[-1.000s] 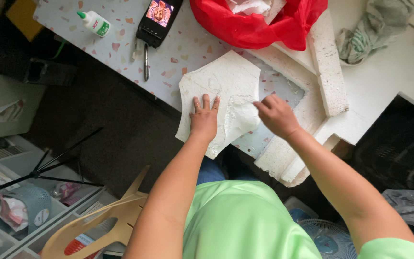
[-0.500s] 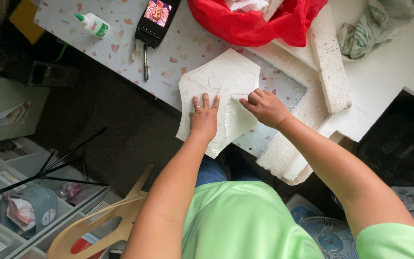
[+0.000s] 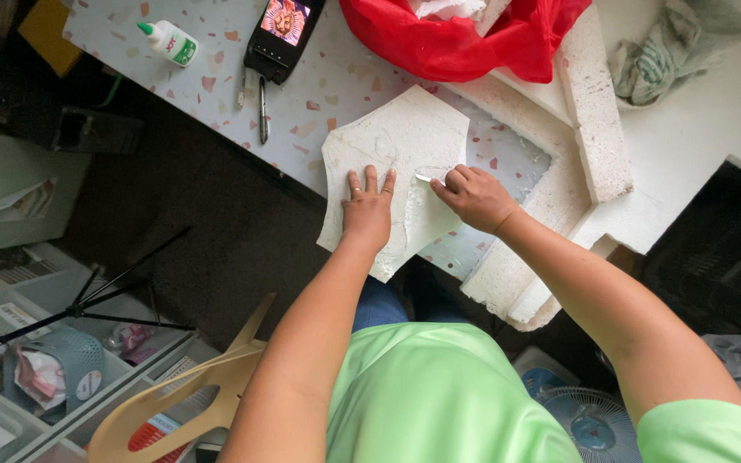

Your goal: The person carves a design into a white foam board using a small metal tool. They repeatedly scrape away foam, occasionally lifting and discarding shavings into a red bag. The person also briefly interacts with a smartphone on the table.

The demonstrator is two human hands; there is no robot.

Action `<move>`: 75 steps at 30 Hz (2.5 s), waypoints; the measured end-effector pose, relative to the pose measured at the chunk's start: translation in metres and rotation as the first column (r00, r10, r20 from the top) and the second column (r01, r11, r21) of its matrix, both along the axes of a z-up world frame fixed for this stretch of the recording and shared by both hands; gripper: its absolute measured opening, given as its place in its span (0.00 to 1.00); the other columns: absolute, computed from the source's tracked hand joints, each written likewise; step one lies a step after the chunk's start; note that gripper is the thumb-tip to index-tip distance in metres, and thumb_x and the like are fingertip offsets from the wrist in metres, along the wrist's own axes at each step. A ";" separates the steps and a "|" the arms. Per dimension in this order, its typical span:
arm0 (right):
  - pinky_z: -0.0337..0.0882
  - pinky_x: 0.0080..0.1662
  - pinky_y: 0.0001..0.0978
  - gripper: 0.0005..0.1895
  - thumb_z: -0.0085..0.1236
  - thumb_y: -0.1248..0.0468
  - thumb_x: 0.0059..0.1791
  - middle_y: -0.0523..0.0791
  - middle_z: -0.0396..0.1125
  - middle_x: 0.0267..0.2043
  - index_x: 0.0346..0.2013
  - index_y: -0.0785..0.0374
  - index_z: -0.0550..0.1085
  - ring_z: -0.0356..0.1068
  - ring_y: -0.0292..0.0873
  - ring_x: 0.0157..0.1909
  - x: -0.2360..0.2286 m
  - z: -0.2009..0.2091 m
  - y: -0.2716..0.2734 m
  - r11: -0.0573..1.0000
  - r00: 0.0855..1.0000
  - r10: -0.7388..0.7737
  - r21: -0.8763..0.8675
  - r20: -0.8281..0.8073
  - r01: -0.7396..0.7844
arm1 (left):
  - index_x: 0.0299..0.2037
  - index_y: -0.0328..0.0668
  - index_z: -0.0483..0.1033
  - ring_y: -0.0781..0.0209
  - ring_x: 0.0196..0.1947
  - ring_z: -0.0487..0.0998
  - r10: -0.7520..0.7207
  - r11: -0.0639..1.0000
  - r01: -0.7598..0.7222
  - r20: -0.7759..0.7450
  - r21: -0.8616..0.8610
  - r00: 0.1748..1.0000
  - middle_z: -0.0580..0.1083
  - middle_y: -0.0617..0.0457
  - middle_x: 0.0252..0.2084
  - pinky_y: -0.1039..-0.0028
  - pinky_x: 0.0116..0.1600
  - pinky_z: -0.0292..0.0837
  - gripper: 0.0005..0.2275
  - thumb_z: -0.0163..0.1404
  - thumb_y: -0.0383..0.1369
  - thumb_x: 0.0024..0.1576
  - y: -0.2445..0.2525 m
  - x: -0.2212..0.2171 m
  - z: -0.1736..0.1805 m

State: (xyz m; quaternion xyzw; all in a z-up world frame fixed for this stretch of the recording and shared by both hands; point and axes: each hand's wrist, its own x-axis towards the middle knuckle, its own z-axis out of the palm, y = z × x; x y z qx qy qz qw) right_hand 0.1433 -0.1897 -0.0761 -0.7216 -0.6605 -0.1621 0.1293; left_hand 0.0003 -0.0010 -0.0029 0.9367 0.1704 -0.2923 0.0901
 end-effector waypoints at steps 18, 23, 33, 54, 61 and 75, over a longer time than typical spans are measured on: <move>0.69 0.30 0.33 0.08 0.56 0.69 0.52 0.45 0.55 0.25 0.27 0.60 0.72 0.62 0.45 0.28 0.003 -0.004 0.001 1.000 0.997 0.004 -0.007 0.078 -0.003 | 0.77 0.49 0.50 0.23 0.74 0.44 0.009 1.000 -0.009 -0.016 -0.016 1.000 0.46 0.36 0.75 0.37 0.61 0.69 0.35 0.48 0.20 0.59 0.001 0.000 -0.001; 0.69 0.32 0.29 0.10 0.54 0.67 0.52 0.43 0.56 0.25 0.25 0.58 0.72 0.62 0.42 0.28 0.001 -0.002 0.013 0.999 0.996 0.019 -0.028 0.090 -0.017 | 0.78 0.48 0.50 0.23 0.74 0.44 0.000 1.000 0.000 -0.019 -0.004 1.000 0.47 0.36 0.75 0.38 0.61 0.69 0.35 0.48 0.21 0.59 -0.002 0.002 0.006; 0.71 0.32 0.31 0.12 0.59 0.66 0.52 0.44 0.58 0.24 0.23 0.59 0.73 0.65 0.42 0.28 0.011 0.017 -0.004 0.999 0.988 -0.014 -0.047 0.153 0.021 | 0.78 0.50 0.49 0.24 0.75 0.44 0.003 1.000 -0.003 -0.024 -0.014 1.000 0.46 0.37 0.76 0.38 0.60 0.70 0.37 0.49 0.19 0.57 0.003 0.000 0.001; 0.72 0.35 0.29 0.02 0.60 0.64 0.52 0.43 0.60 0.28 0.35 0.55 0.75 0.66 0.41 0.31 0.026 -0.004 -0.036 0.980 0.991 -0.119 -0.156 0.059 0.127 | 0.77 0.49 0.51 0.23 0.74 0.45 0.001 1.000 -0.001 -0.011 0.000 1.000 0.47 0.37 0.75 0.40 0.59 0.71 0.35 0.48 0.20 0.58 0.001 0.000 -0.001; 0.72 0.38 0.27 0.03 0.61 0.62 0.52 0.41 0.63 0.30 0.37 0.53 0.74 0.67 0.39 0.35 0.031 0.001 -0.036 0.949 0.985 -0.151 -0.269 0.082 0.167 | 0.77 0.48 0.52 0.23 0.74 0.46 -0.002 1.000 0.002 0.004 0.000 1.000 0.47 0.36 0.75 0.39 0.59 0.71 0.34 0.47 0.20 0.58 0.000 -0.001 0.000; 0.70 0.43 0.30 0.03 0.53 0.63 0.53 0.41 0.65 0.40 0.39 0.54 0.75 0.67 0.41 0.44 0.038 0.004 -0.029 0.825 0.953 -0.291 -0.525 -0.081 0.207 | 0.77 0.49 0.51 0.23 0.74 0.45 0.002 1.000 -0.001 0.012 -0.017 1.000 0.47 0.36 0.75 0.38 0.60 0.70 0.35 0.48 0.20 0.58 -0.001 -0.004 0.001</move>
